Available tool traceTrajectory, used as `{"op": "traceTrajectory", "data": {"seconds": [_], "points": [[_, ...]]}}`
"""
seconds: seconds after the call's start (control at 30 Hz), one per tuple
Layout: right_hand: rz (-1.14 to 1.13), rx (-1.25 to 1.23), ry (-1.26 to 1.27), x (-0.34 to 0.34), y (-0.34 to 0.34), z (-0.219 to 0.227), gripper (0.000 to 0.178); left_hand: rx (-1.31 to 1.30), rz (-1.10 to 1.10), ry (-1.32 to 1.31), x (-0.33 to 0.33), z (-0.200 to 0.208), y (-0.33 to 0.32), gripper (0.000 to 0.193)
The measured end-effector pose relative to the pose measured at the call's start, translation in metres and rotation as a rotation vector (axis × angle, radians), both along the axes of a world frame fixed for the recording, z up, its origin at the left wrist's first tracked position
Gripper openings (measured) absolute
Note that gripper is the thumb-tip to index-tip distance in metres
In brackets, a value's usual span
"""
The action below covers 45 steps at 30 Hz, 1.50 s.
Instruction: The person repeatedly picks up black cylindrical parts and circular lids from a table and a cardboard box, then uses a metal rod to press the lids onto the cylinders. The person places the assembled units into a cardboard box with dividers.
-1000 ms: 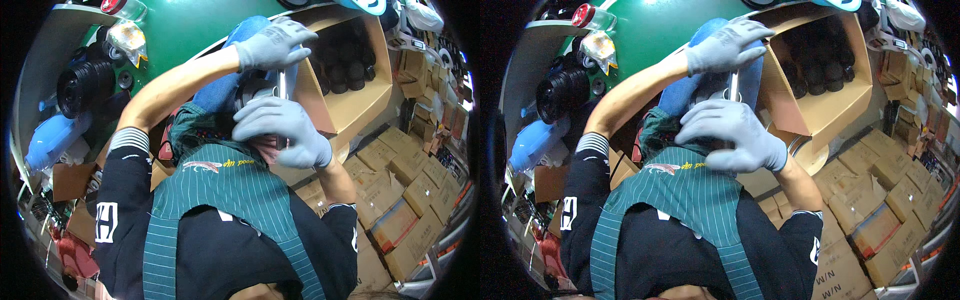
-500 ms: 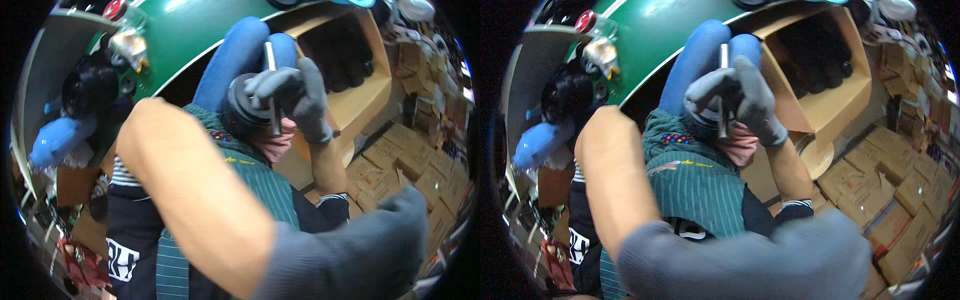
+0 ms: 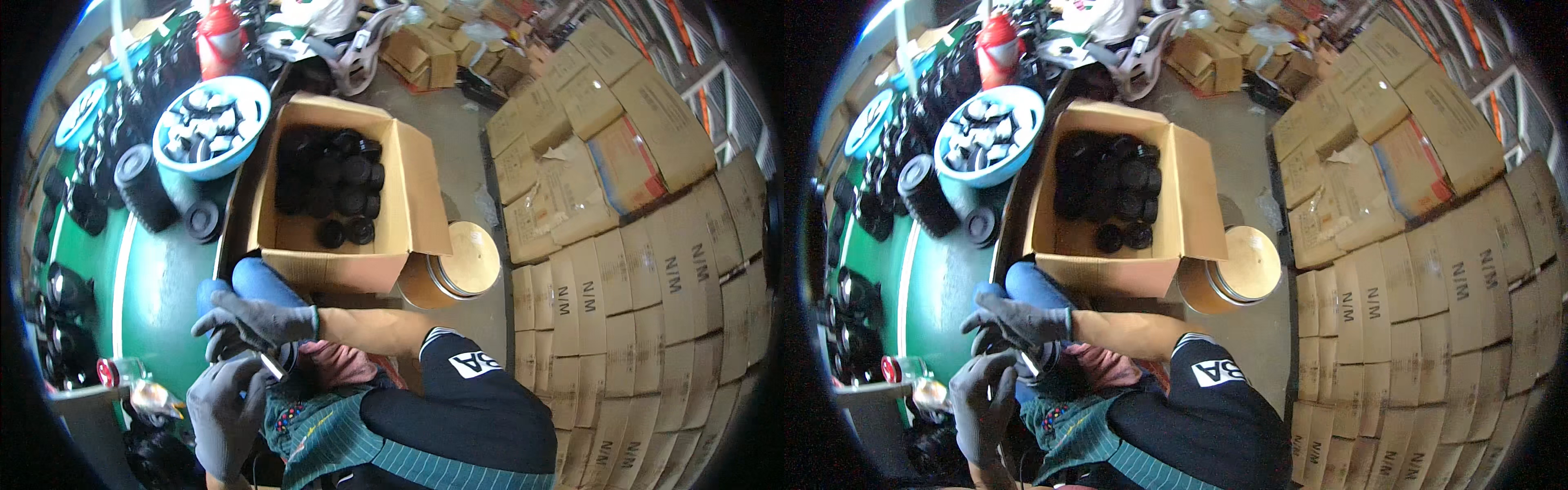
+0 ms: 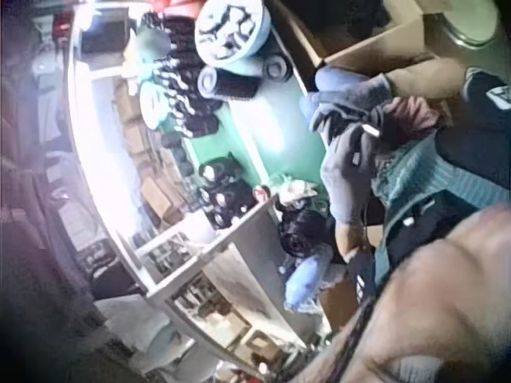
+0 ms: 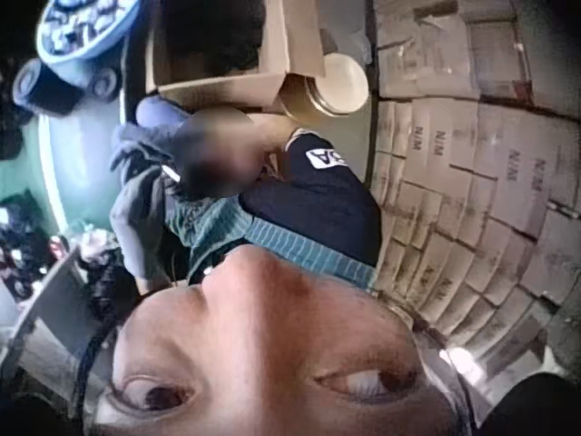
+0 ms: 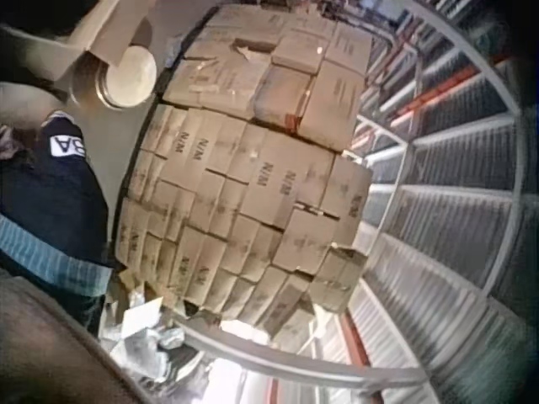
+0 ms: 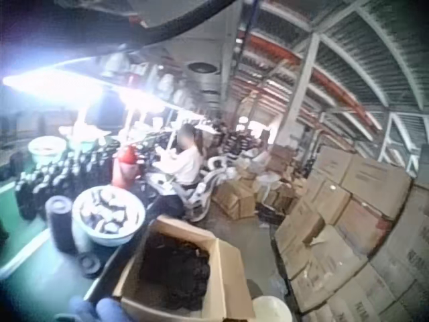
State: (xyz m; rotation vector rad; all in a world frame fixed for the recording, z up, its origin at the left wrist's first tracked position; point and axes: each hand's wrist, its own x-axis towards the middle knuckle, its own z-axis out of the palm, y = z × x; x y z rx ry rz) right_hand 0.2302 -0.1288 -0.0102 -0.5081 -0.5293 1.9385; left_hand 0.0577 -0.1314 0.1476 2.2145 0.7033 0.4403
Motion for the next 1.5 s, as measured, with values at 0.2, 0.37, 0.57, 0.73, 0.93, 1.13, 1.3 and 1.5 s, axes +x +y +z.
{"op": "traceTrajectory", "data": {"seconds": [0.2, 0.37, 0.57, 0.73, 0.93, 1.13, 1.3, 1.5], "points": [[-0.087, 0.022, -0.097, 0.005, -0.005, 0.014, 0.099, 0.058, -0.174, 0.183, -0.056, -0.065, 0.008, 0.051], [-0.25, 0.107, -0.213, -0.004, -0.006, -0.007, 0.079, 0.264, -0.051, -0.049, -0.045, -0.159, -0.015, 0.078], [-0.383, 0.725, -1.413, -0.005, -0.02, 0.012, 0.068, 0.495, 0.017, -0.158, -0.044, -0.215, -0.017, 0.072], [-0.441, 0.569, -2.11, -0.007, -0.039, -0.005, 0.079, 0.483, -0.004, -0.177, -0.043, -0.219, -0.013, 0.077], [-0.414, 0.334, -1.755, 0.025, -0.039, -0.012, 0.078, 0.449, -0.041, -0.239, -0.037, -0.208, -0.014, 0.075], [-0.464, 0.258, -1.493, 0.056, -0.005, -0.004, 0.081, 0.443, -0.04, -0.202, -0.006, -0.2, -0.018, 0.085], [-0.591, 0.378, -1.589, 0.065, 0.045, -0.037, 0.075, 0.398, -0.009, -0.294, 0.0, -0.202, -0.007, 0.07], [-0.508, 0.597, -1.627, 0.055, 0.074, -0.057, 0.061, 0.385, -0.012, -0.278, -0.004, -0.203, -0.001, 0.058]]}}
